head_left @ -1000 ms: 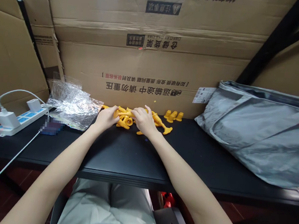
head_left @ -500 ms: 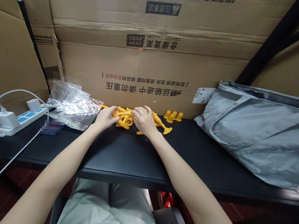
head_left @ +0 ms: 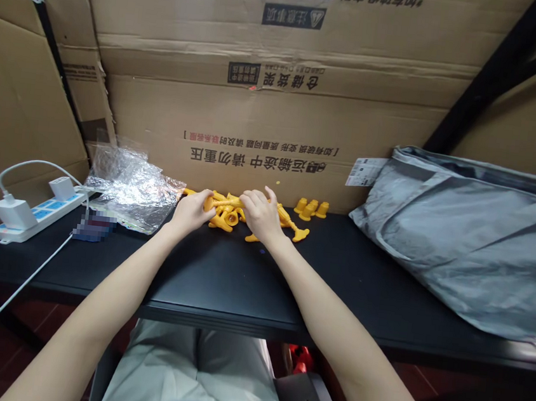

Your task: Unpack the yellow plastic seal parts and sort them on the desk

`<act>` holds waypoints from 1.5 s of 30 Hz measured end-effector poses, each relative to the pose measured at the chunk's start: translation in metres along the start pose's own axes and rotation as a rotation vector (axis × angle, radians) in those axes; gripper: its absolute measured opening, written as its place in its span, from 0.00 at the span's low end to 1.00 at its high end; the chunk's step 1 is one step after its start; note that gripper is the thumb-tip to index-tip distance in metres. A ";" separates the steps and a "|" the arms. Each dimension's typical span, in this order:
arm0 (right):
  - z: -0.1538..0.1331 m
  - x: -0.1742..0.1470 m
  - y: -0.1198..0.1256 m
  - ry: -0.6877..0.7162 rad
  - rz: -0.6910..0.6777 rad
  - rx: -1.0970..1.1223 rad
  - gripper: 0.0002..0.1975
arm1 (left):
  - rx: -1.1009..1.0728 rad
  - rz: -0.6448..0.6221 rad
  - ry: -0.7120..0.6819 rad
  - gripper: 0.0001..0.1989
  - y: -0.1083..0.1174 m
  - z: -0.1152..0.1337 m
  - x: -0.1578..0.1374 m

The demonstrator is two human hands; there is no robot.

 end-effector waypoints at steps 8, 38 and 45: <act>-0.002 -0.002 0.002 0.012 -0.071 -0.030 0.16 | 0.014 0.017 0.005 0.18 0.001 0.000 -0.001; 0.197 -0.151 -0.027 -1.526 -0.397 -0.062 0.18 | -0.013 0.079 0.241 0.15 0.003 -0.035 0.006; 0.193 -0.146 -0.034 -1.388 -0.575 -0.094 0.14 | -0.029 0.097 0.233 0.15 0.001 -0.038 0.006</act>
Point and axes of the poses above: each hand's wrist, its own x-axis towards the middle knuckle, its own y-axis out of the back of the hand, z = x × y, the point moved 5 cm from there along x, towards the middle knuckle, and after that the axes turned 7 degrees about -x, right-handed, at the moved point
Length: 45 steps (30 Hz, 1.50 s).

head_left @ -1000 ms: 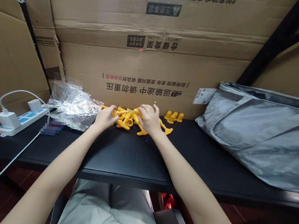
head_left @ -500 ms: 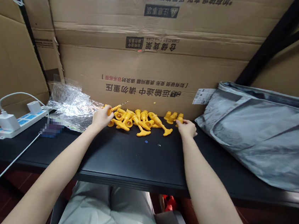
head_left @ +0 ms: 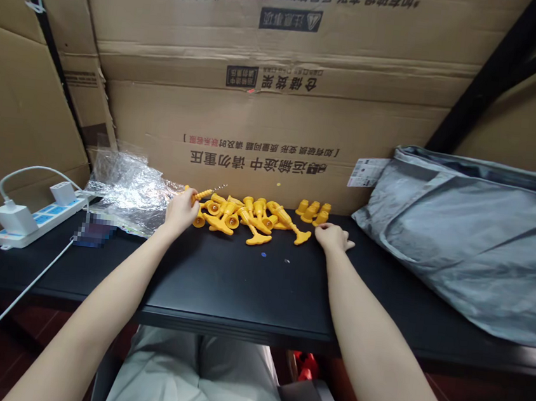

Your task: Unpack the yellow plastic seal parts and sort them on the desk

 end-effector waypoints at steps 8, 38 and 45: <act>-0.002 0.005 -0.015 0.114 -0.111 -0.081 0.22 | -0.196 0.064 -0.015 0.15 -0.001 -0.009 0.003; -0.001 0.009 -0.017 0.117 -0.045 -0.026 0.20 | -0.833 0.082 0.296 0.15 -0.027 -0.082 0.032; -0.002 0.005 -0.015 0.110 -0.073 -0.054 0.22 | -0.803 -0.042 0.495 0.14 -0.040 -0.073 0.032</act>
Point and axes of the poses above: each hand's wrist, its own x-axis towards the middle knuckle, its own y-axis out of the back of the hand, z = x × y, the point moved 5 cm from there along x, towards the middle knuckle, and after that the axes turned 7 degrees about -x, right-handed, at the moved point
